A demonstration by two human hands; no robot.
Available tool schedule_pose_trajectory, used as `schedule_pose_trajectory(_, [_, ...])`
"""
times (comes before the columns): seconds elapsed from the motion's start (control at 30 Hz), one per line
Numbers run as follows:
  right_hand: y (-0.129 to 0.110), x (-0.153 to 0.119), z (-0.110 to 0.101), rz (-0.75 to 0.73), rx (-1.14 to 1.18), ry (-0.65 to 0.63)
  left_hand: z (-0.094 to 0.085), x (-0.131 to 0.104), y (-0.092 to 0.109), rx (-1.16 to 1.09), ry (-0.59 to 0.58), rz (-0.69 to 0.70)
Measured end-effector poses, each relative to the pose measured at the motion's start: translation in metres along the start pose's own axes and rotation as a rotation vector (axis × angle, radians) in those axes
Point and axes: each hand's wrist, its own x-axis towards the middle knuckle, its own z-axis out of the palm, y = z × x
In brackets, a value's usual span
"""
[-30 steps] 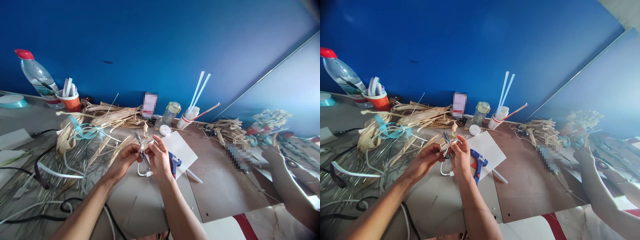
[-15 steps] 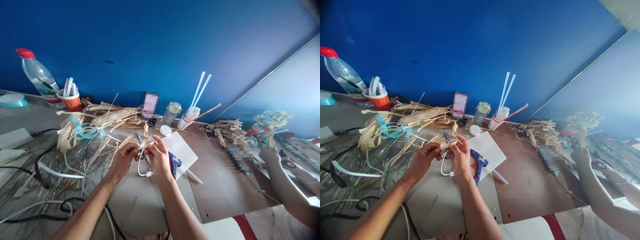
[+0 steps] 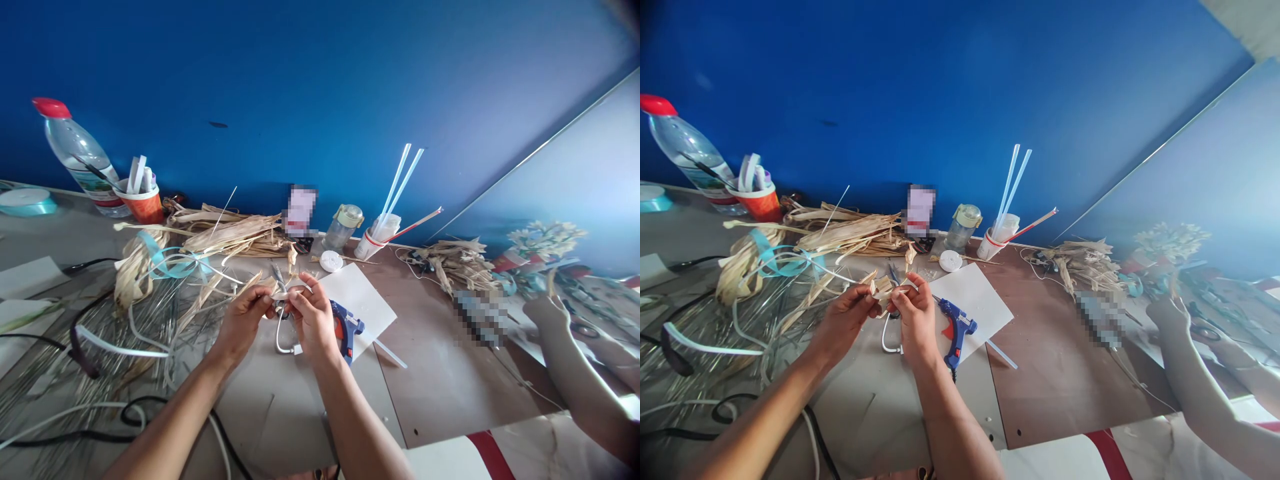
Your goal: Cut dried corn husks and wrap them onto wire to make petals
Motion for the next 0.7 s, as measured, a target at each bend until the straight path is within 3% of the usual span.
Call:
schedule_pose_trajectory(0.17, [0.000, -0.001, 0.001, -0.001, -0.008, 0.016, 0.002, 0.002, 0.005, -0.196, 0.055, -0.056])
schedule_pose_trajectory(0.33, [0.000, 0.001, 0.000, -0.003, -0.003, 0.060, 0.004, 0.002, 0.012, -0.336, 0.039, -0.119])
schedule_pose_trajectory(0.6, [-0.003, 0.010, -0.010, -0.056, 0.077, 0.200, 0.004, 0.002, 0.014, -0.349, 0.040, -0.121])
schedule_pose_trajectory(0.7, [-0.006, 0.007, -0.009, -0.063, 0.084, 0.147, 0.003, 0.002, 0.015, -0.332, 0.053, -0.112])
